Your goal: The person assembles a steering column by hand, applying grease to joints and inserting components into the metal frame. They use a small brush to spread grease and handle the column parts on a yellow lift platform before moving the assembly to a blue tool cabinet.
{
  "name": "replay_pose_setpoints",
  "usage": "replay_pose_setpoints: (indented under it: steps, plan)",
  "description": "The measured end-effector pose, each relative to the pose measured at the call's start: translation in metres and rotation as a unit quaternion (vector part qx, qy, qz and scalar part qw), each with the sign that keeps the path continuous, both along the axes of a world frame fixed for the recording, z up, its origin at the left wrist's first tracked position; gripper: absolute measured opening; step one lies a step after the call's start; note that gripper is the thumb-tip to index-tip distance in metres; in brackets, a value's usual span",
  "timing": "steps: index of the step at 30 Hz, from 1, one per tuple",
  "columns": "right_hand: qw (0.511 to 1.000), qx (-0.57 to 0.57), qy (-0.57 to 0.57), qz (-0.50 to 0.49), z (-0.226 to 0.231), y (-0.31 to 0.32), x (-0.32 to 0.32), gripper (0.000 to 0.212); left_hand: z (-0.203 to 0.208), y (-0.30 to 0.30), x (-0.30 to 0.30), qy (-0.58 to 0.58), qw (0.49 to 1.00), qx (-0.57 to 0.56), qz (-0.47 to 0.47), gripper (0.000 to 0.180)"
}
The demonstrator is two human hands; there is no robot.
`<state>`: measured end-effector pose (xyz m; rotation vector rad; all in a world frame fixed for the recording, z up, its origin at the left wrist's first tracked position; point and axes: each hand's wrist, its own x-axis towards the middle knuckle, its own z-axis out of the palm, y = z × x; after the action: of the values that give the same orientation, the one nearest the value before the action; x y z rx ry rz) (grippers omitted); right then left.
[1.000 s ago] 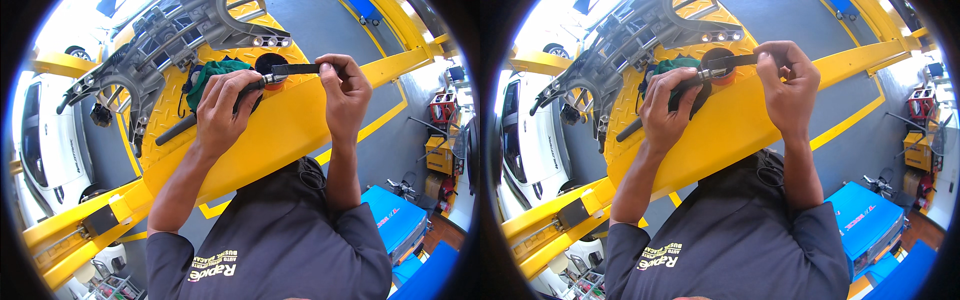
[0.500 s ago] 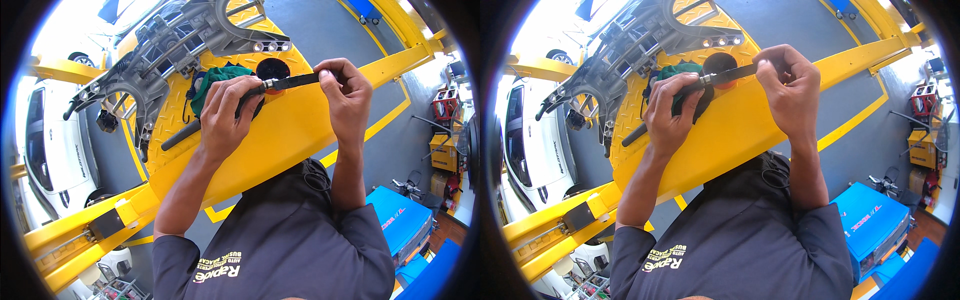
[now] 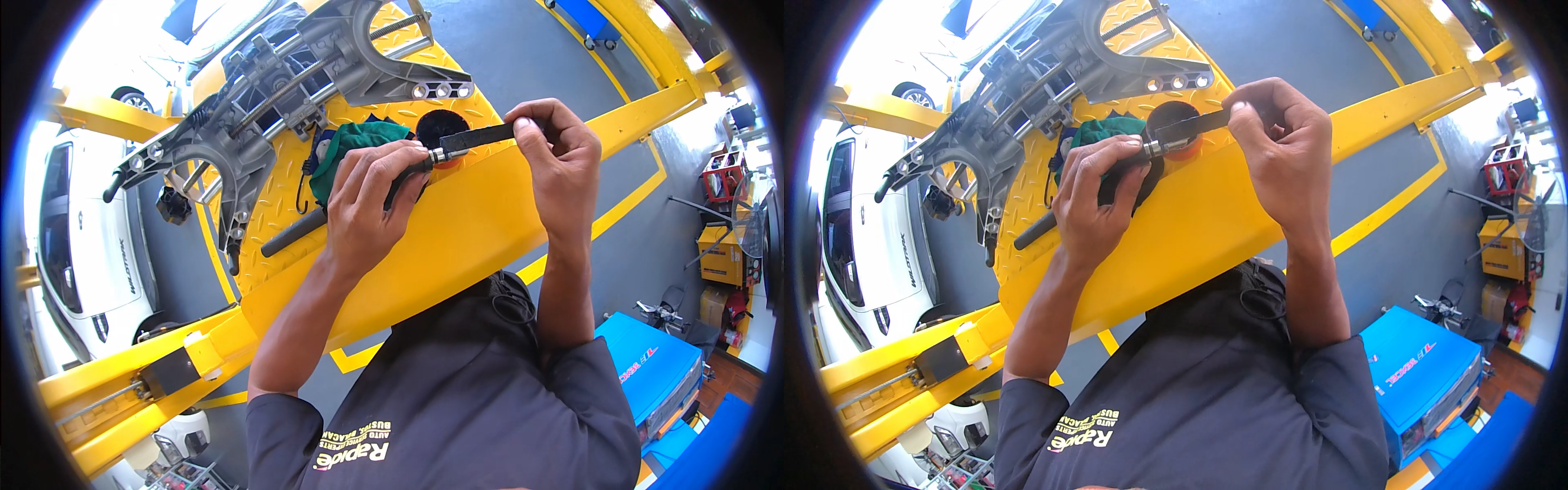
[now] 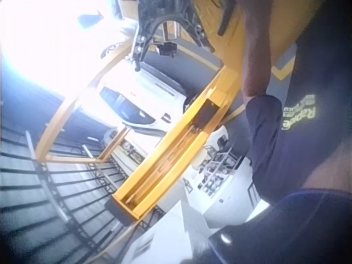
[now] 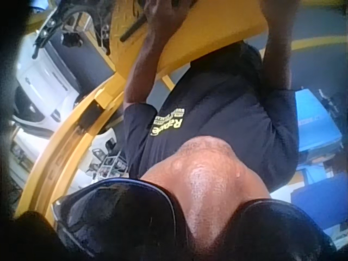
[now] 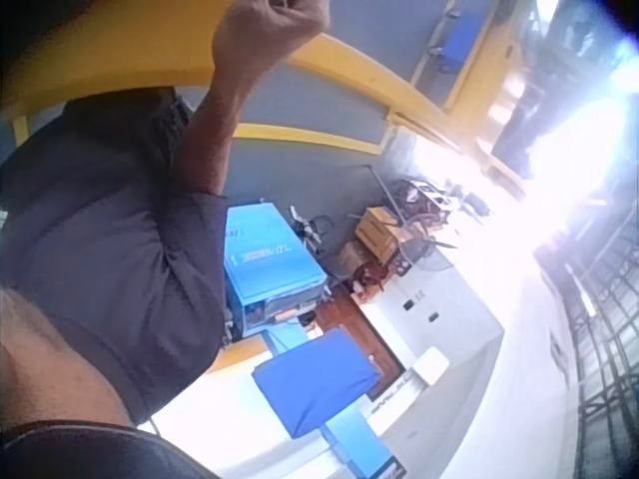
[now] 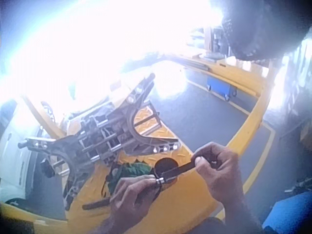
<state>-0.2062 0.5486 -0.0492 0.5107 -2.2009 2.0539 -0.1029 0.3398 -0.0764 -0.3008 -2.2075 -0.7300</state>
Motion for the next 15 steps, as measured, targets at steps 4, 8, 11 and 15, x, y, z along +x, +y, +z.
replay_pose_setpoints:
  steps: [4,8,11,15]
  plan:
    - [0.998,-0.033,0.026,-0.039,0.0029,-0.0046,-0.0003,0.012,-0.0025,-0.0004,-0.0009,0.004,1.000,0.010,-0.012,0.035]
    - [1.000,0.016,0.018,-0.002,0.0048,0.0012,-0.0010,0.012,-0.0014,-0.0024,0.0011,-0.007,1.000,-0.009,-0.009,0.036]
    - [0.999,0.012,0.031,-0.025,0.0063,-0.0005,-0.0002,0.012,-0.0021,-0.0025,0.0013,-0.008,1.000,-0.011,-0.010,0.036]
    - [0.999,0.013,0.041,-0.032,0.0076,-0.0002,0.0021,0.011,-0.0014,-0.0027,0.0023,-0.015,1.000,-0.003,-0.007,0.036]
